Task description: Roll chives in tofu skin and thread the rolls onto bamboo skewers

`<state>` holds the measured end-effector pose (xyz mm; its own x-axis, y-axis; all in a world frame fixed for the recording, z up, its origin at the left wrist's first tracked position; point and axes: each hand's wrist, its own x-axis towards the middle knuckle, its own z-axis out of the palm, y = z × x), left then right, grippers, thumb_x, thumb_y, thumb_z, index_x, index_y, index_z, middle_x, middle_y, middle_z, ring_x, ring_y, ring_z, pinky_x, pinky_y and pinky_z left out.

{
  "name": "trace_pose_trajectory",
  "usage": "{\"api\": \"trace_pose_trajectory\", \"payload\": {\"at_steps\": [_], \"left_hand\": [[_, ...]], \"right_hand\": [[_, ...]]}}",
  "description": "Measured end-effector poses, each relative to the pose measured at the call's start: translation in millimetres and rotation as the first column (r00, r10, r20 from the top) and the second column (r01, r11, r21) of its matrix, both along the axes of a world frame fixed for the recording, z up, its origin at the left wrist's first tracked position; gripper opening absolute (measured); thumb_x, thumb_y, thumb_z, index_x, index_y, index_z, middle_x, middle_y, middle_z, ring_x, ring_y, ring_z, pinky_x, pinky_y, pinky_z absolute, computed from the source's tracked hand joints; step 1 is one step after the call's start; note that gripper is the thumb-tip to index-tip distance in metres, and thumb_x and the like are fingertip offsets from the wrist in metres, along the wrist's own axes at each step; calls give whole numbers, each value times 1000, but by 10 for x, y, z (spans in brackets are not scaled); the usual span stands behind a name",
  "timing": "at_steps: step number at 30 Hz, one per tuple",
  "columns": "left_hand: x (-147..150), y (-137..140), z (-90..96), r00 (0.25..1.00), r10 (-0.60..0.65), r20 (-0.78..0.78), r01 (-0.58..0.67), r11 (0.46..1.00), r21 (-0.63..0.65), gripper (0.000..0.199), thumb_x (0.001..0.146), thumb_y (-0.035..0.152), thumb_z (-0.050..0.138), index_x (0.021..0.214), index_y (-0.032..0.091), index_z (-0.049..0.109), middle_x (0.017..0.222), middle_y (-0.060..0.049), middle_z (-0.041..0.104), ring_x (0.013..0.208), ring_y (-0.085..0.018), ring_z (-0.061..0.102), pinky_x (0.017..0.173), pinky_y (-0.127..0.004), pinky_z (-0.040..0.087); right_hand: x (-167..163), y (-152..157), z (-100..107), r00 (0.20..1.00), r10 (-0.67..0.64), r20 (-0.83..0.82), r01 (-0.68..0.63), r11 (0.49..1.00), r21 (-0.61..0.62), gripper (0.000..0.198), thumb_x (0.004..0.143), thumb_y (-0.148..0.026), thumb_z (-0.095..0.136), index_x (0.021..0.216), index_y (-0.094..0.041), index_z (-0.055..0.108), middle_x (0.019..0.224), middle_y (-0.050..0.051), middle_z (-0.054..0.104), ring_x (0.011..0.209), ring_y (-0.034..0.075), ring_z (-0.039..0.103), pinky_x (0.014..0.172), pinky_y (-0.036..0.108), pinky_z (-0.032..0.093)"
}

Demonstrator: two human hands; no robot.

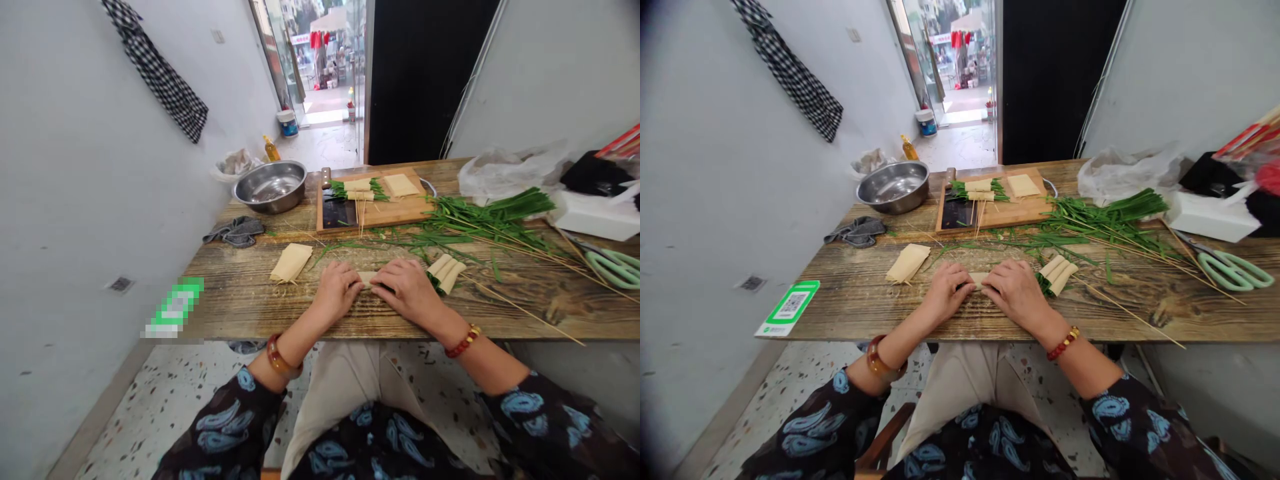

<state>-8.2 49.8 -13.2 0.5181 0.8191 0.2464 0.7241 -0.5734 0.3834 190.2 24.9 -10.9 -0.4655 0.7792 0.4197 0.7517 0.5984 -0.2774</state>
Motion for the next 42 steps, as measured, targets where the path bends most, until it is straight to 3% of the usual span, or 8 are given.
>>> {"api": "trace_pose_trajectory", "payload": {"at_steps": [5,9,14,24,31,38,42], "left_hand": [[3,-45,12,1000,29,2,-29,999,30,19,91,30,50,84,19,63,87,-4,62,86,-20,49,77,-33,36],[-16,-86,67,996,15,-90,-8,996,85,22,94,28,42,86,20,62,86,-4,62,85,-20,49,76,-34,34],[-46,-87,95,988,-32,-152,50,992,118,17,88,34,54,86,19,61,89,-5,63,90,-21,49,79,-36,33],[-24,27,119,992,-33,-124,39,998,46,20,90,32,51,83,19,66,92,-5,62,89,-20,49,80,-35,35],[-28,92,97,998,-39,-49,39,999,11,17,88,29,56,81,19,67,89,-4,64,86,-20,50,78,-34,37],[-10,76,18,1000,18,23,-20,997,76,18,89,28,54,81,20,68,90,-5,63,88,-20,50,80,-35,38],[6,48,39,999,29,-13,-28,995,93,18,91,27,49,88,20,66,90,-5,62,90,-21,49,80,-36,38]], "right_hand": [[-7,-17,32,997,-13,75,10,999,31,18,92,-28,53,87,-20,68,88,4,68,91,20,53,77,34,29],[-28,13,44,996,-24,88,22,999,34,19,93,-29,52,86,-21,68,86,4,68,90,20,52,76,34,28],[-35,37,32,996,-30,83,27,999,33,19,92,-28,53,85,-20,68,85,5,67,90,20,51,75,34,28],[-21,79,-24,998,-65,18,65,998,10,17,92,-29,52,93,-23,67,86,3,67,90,20,51,76,34,29],[-26,63,21,996,-62,58,61,998,26,15,88,-35,59,89,-22,67,93,4,67,94,22,50,79,35,28],[-34,108,25,994,-79,73,78,997,15,19,91,-34,55,84,-23,69,88,4,66,91,20,50,76,34,28],[-33,130,30,994,-65,86,64,998,9,21,92,-33,54,83,-22,69,85,4,66,90,20,49,74,34,27]]}}
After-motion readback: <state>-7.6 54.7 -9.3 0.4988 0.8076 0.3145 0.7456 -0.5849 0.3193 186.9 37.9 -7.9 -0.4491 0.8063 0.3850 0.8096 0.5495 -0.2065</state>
